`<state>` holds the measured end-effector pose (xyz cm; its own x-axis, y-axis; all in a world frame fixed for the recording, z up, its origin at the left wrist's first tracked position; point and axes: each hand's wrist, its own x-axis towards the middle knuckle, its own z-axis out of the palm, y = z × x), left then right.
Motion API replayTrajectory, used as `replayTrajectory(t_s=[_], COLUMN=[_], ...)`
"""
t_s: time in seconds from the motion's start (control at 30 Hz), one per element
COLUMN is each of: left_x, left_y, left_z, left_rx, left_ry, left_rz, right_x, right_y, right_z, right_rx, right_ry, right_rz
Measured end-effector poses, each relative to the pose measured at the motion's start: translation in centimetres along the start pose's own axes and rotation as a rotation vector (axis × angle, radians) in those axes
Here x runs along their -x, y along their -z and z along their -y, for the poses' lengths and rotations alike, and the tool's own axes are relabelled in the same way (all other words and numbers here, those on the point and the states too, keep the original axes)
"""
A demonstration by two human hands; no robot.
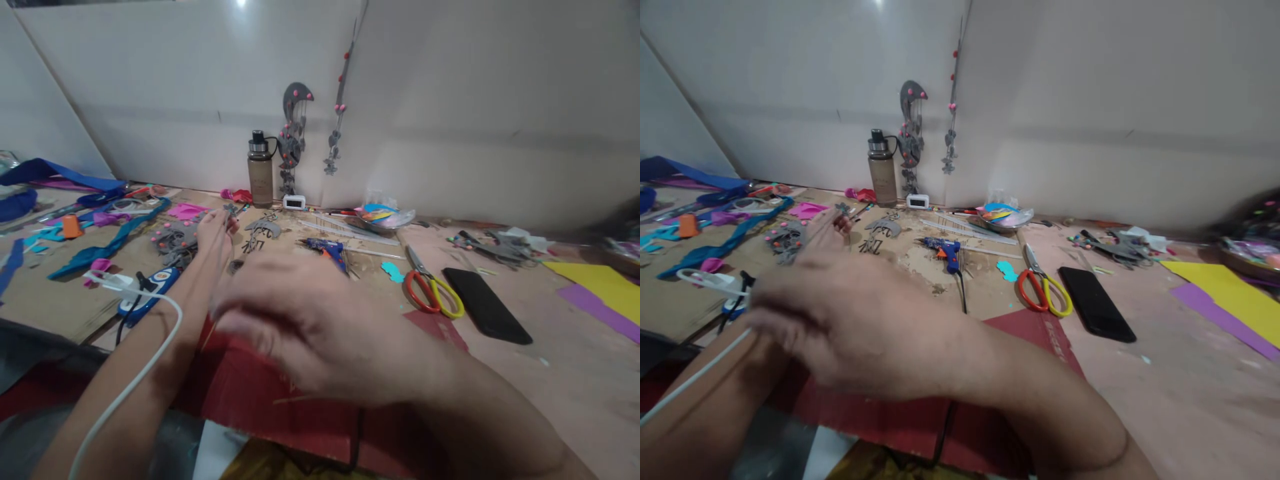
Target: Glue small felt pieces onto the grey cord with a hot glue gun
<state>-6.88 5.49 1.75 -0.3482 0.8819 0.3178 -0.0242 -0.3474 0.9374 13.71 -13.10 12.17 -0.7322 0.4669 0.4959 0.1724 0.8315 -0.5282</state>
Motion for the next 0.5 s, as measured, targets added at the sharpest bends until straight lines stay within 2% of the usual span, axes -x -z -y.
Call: replayTrajectory(t_s=[0.1, 0.17, 0.27, 0.37, 0.43, 0.5], left_x=[0.2, 0.3, 0.5, 0.7, 1.0, 1.3], left_y=[-0.4, -0.7, -1.1, -1.4, -1.6, -2.0], left_z=[-0.3, -0.5, -0.7, -0.8, -0.9, -1.0], left_rx=[0.212, 0.285, 0.333, 0.355, 0.366, 0.375], left_ry=[0.117, 0.146, 0.139, 0.151, 0.166, 0.18], left_rz=[-0.13, -0.143, -0.124, -0.105, -0.078, -0.043], right_x=[0.1, 0.0, -0.1, 0.8, 2.1, 3.5], right_y=[-0.9, -1.1, -0.4, 0.6, 0.8, 0.6], right_z=[-0.8, -2.3, -6.5, -12.3, -16.2, -19.3], right_rx=[0.048, 0.072, 0.151, 0.462, 0.653, 0.68], right_ry=[0.097, 0.029, -0.277, -0.571, -0.745, -0.899], right_rz=[0.264, 0.307, 0.048, -0.213, -0.223, -0.101])
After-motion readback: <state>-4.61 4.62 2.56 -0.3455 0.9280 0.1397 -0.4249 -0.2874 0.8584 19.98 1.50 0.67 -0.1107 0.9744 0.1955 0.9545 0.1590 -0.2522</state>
